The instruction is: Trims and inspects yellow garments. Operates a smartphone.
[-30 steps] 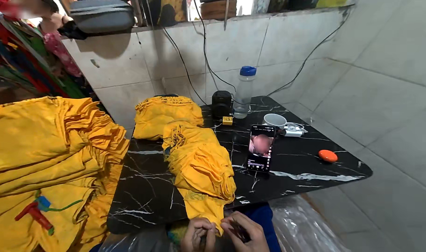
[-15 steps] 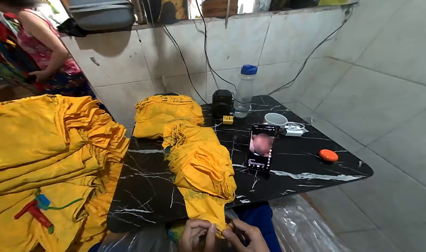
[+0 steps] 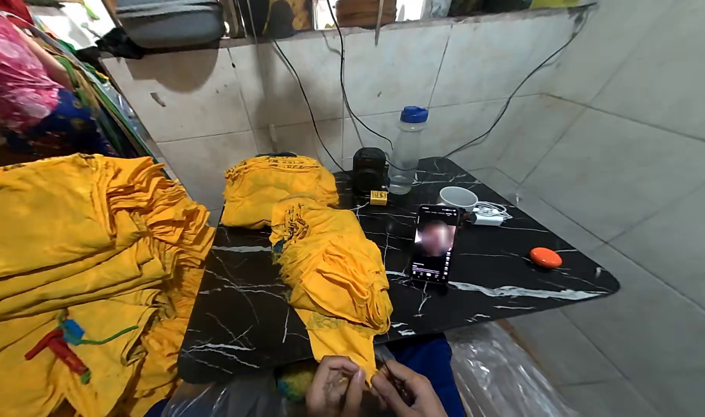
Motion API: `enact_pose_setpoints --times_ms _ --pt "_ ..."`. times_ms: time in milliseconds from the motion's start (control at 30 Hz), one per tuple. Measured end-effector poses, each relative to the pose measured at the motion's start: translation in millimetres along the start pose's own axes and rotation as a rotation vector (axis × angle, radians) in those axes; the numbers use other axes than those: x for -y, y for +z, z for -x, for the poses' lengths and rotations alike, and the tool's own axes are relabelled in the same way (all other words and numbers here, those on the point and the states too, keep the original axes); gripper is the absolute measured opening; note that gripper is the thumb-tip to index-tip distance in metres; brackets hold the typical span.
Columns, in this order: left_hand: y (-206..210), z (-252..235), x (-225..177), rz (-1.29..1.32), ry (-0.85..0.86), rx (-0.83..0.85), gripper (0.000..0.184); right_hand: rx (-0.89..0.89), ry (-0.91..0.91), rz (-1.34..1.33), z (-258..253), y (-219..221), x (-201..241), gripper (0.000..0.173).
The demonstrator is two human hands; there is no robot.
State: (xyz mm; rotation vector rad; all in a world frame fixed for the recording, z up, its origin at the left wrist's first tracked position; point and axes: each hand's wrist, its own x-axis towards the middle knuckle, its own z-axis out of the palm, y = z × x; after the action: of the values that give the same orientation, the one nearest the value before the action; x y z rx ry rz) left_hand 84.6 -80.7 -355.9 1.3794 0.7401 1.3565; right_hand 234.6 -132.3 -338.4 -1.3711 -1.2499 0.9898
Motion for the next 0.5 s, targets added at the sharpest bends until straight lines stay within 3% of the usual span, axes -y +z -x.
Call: enact_pose_setpoints --times_ms 167,267,500 --pt "5.3 -0.3 -4.7 0.124 -0.098 -0.052 0.024 0.008 0.11 -0.267 -3.4 0.1 -2.0 0.026" --pt "2.0 1.3 -0.2 0.057 -0.041 -0.003 0.02 -0.033 0.101 -0.205 -6.6 1.6 0.0 0.031" --pt "2.0 2.7 -4.8 0.016 -0.021 -0.009 0.018 -0.015 0.0 -0.028 -1.0 -0.4 2.8 0.021"
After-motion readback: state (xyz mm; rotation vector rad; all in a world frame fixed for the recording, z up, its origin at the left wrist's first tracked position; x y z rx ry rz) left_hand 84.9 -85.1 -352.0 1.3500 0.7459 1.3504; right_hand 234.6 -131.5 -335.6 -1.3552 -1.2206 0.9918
